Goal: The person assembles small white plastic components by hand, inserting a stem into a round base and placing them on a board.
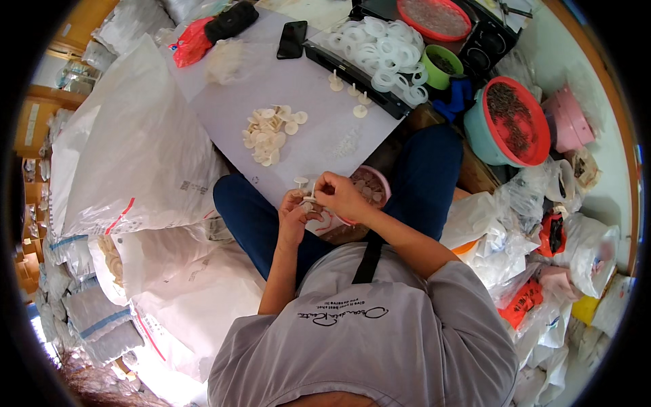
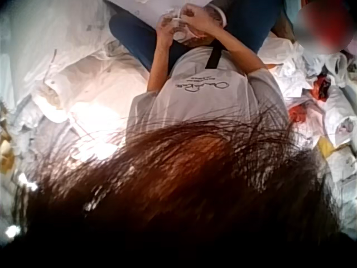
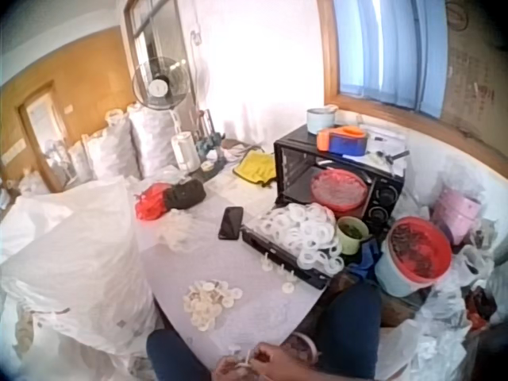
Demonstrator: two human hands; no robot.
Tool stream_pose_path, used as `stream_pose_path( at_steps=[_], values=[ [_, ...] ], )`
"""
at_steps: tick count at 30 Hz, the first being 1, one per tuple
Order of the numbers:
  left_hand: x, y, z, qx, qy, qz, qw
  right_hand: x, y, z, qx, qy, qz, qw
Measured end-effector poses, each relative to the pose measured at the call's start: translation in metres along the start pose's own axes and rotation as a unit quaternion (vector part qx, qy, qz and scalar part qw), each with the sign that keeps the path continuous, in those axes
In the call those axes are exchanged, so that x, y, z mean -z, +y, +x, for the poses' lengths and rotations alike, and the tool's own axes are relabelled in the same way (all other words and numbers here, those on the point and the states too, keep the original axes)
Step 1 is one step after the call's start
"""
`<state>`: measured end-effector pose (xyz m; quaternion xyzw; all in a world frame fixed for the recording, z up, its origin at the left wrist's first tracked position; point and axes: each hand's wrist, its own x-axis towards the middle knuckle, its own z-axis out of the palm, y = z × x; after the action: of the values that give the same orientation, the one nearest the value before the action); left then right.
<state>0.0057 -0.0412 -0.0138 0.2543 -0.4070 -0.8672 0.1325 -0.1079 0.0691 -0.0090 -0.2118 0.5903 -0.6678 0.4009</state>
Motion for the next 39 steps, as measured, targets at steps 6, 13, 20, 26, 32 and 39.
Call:
stream_pose_path(
  at_steps=[6,13,20,26,32,39],
  values=[
    [0.006,-0.022,0.005,0.025,0.060,0.051,0.997,0.009,0.029,-0.010,0.009,0.043,-0.048,0.998],
    [0.003,-0.013,0.010,-0.021,0.036,0.142,0.989,0.015,0.018,-0.007,0.007,0.033,-0.062,0.997],
    [-0.008,-0.009,-0.003,-0.006,0.000,0.144,0.990,0.014,0.004,-0.012,0.009,-0.014,-0.079,0.997],
    [-0.005,-0.008,-0.004,-0.004,-0.016,0.177,0.984,0.012,0.007,-0.016,0.008,-0.025,-0.094,0.995],
    [0.000,-0.008,-0.004,-0.022,-0.042,0.235,0.971,0.011,-0.004,-0.024,-0.005,-0.030,-0.118,0.993],
    [0.002,-0.009,-0.009,-0.011,-0.052,0.221,0.974,0.008,-0.014,-0.030,-0.043,-0.045,-0.101,0.993]
  ],
)
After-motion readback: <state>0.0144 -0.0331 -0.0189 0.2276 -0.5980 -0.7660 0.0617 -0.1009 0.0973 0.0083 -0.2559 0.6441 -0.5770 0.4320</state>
